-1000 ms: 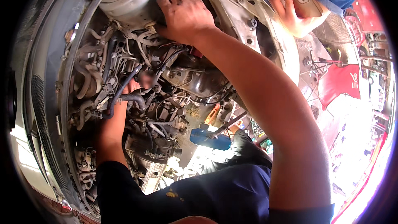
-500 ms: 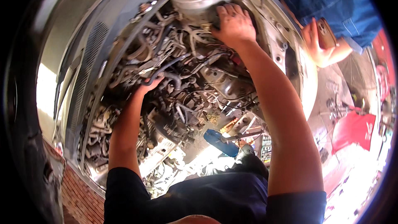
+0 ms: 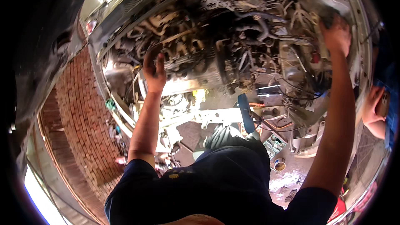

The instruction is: The person works on a car engine with the hood open, using both hands to manipulate hoses and components within the engine bay. A second person stands nearby holding a phone. The camera is head-mounted and provides a first-person view of the engine compartment.

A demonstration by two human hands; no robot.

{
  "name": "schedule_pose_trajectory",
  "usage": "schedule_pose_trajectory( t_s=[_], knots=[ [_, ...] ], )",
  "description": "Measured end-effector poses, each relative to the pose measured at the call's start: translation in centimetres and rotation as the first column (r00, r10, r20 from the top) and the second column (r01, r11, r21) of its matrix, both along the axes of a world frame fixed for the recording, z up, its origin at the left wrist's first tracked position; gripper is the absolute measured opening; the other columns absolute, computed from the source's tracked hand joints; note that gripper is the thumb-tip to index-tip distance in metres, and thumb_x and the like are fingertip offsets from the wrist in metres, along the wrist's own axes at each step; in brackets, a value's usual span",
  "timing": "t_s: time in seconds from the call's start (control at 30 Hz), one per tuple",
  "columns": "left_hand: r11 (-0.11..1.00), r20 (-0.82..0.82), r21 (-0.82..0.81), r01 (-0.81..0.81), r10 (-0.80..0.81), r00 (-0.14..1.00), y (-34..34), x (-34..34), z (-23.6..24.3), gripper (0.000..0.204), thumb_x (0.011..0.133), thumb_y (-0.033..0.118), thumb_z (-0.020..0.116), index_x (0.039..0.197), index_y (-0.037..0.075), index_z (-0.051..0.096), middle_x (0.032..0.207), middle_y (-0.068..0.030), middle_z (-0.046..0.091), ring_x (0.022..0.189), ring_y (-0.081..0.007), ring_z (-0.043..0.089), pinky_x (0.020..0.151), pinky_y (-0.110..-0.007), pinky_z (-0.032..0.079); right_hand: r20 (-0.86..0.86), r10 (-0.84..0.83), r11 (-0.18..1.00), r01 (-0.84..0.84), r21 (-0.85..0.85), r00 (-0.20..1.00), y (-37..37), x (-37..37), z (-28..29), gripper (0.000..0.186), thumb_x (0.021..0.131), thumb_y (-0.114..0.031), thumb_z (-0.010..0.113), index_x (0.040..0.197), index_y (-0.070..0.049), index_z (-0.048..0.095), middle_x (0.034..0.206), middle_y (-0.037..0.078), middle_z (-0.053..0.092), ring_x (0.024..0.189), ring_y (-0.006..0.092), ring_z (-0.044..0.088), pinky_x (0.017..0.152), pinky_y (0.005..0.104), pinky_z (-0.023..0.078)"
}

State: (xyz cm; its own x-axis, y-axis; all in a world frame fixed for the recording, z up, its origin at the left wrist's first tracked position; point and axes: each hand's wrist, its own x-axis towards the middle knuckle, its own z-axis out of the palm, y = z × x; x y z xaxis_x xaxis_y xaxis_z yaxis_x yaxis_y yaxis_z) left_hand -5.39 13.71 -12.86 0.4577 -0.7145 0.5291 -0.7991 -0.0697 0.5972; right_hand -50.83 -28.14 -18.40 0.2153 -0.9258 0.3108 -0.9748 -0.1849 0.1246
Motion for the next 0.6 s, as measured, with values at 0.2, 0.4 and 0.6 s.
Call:
schedule_pose_trajectory(
  t_s=[0.2,0.4,0.6],
  knots=[
    [0.92,-0.157,-0.057,-0.388,0.375,0.914,10.4,0.1,-2.5,0.023,0.108,0.011,0.055,0.123,-0.003,0.064,0.113,-0.0115,0.071,0.099,-0.0199,0.065,0.09,-0.031,0.052,-0.035,0.007,1.0,-0.006,0.024,0.999,-2.1,-0.8,-2.2,0.084,0.092,-0.068,0.059,0.157,-0.016,0.046,0.158,0.012,0.049,0.146,0.0351,0.044,0.117,0.0517,0.039],
    [0.956,0.298,0.099,-0.276,0.236,0.925,10.0,0.3,-6.4,0.04,0.101,0.016,0.059,0.137,-0.001,0.059,0.136,-0.0223,0.061,0.125,-0.0403,0.057,0.109,-0.046,0.042,-0.075,0.01,1.0,-0.011,-0.01,0.997,-3.8,-1.1,-3.8,0.088,0.092,-0.074,0.056,0.159,-0.018,0.044,0.159,0.012,0.049,0.144,0.037,0.046,0.117,0.0515,0.039],
    [0.924,0.417,0.158,-0.347,0.256,0.872,7.2,1.7,-8.1,0.036,0.096,0.027,0.056,0.12,0.002,0.067,0.113,-0.0226,0.065,0.108,-0.0422,0.058,0.098,-0.052,0.04,-0.113,0.174,0.98,-0.183,-0.075,0.978,-8.2,-4.1,-8.0,0.075,0.098,-0.062,0.057,0.154,-0.012,0.049,0.154,0.015,0.054,0.137,0.0364,0.053,0.113,0.0481,0.043]
  ],
)
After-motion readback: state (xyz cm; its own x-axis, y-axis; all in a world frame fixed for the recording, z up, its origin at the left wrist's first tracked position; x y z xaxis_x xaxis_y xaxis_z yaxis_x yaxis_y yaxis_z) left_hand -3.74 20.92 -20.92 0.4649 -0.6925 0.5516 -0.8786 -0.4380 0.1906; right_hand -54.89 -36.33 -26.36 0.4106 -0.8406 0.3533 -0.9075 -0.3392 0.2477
